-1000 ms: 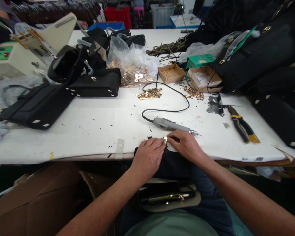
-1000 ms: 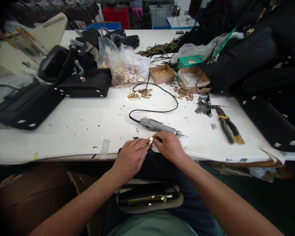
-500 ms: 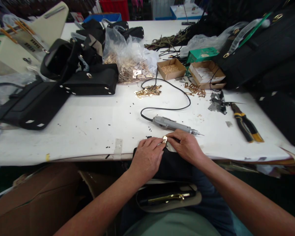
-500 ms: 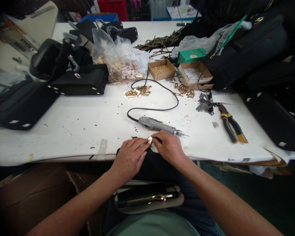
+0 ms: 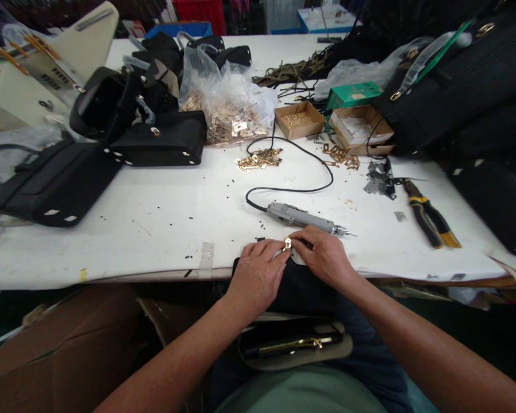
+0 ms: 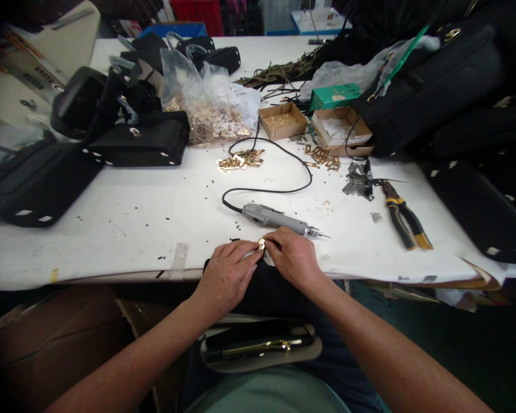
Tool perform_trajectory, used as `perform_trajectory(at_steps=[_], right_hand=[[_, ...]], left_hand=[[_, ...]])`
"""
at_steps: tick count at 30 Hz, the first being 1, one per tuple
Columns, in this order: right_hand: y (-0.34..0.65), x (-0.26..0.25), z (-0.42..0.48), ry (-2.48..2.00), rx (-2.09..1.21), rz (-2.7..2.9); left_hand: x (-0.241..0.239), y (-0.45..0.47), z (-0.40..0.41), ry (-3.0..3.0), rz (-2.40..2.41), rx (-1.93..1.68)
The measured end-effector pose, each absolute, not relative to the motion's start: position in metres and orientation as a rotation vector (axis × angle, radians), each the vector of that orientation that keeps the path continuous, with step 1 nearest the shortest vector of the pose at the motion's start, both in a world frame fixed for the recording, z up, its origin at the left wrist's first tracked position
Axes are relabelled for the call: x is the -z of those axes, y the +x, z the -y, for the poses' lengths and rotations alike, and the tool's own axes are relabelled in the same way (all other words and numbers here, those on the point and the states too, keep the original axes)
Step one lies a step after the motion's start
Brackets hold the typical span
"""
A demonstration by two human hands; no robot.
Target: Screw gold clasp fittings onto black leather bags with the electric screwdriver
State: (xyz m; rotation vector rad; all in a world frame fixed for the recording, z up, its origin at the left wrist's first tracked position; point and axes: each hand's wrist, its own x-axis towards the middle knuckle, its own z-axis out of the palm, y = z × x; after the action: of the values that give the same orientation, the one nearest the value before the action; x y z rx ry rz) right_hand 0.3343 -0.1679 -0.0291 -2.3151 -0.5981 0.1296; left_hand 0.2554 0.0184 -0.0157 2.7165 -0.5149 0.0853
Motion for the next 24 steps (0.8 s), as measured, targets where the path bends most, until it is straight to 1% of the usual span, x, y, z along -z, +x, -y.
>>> perform_trajectory(at_steps=[14,20,22,24], right_hand=[[0.333,0.035,0.169,-2.291,-0.076,0.67],[0.328,0.022,0.175,-2.109,0.168,0.643],[0.332,0.013,0.181,-2.156,0.274,0.66],[0.34,0.006,0.184,-2.327,0.336,0.702]], left_hand=[[0.009,0.257,-0.015,2.841,0.552,-0.017],[0.005,0.257,-0.015,2.857,0.565,-0.011],[0.006,0.256,-0.015,2.85,0.563,-0.044],[0.008,0.255,-0.016,2.842,0.566,-0.09]])
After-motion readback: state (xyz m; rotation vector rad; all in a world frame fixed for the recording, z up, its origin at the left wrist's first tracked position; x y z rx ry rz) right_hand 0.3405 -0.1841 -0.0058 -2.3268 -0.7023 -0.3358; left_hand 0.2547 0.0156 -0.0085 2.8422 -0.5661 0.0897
